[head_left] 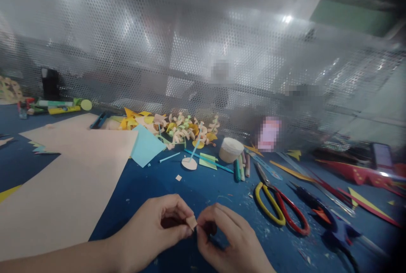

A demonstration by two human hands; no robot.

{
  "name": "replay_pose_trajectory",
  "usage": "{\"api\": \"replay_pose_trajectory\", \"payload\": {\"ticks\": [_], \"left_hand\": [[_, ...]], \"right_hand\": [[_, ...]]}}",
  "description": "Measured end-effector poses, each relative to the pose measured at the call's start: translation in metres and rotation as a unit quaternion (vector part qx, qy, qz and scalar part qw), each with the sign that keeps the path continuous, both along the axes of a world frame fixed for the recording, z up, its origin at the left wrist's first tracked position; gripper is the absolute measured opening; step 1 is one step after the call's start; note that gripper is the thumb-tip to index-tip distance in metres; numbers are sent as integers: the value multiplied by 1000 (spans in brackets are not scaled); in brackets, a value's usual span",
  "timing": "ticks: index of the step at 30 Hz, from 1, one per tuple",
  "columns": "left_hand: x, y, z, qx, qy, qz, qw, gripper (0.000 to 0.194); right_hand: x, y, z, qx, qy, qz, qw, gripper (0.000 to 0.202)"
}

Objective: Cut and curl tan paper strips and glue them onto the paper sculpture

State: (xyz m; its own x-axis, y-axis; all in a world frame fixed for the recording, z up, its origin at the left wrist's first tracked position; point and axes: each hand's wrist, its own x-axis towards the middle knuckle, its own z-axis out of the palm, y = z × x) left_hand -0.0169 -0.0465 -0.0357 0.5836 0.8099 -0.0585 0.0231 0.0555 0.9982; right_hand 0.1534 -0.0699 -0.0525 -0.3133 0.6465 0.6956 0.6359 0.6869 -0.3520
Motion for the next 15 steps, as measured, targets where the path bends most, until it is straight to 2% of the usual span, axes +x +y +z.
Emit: {"api": "replay_pose_trajectory", "payload": {"ticks": [3, 6, 8, 13, 15], "left_hand": [[1, -1, -1, -3, -2, -16, 1000, 10], [2, -1, -2, -16, -8, -35, 999, 10], [2, 1, -1, -19, -15, -33, 999, 10], [2, 6, 0, -20, -45, -9, 999, 9], [2, 7, 0, -22, -55, -11, 998, 10]], "right_hand": [[-3, 0, -1, 51, -1, -6, 999, 17], [-3, 0, -1, 66, -23, -6, 998, 17], [-2, 0, -1, 51, -15, 1, 999, 17], [3, 0, 3, -55, 6, 10, 998, 15], [4, -1, 5, -60, 10, 10, 998, 15]]}}
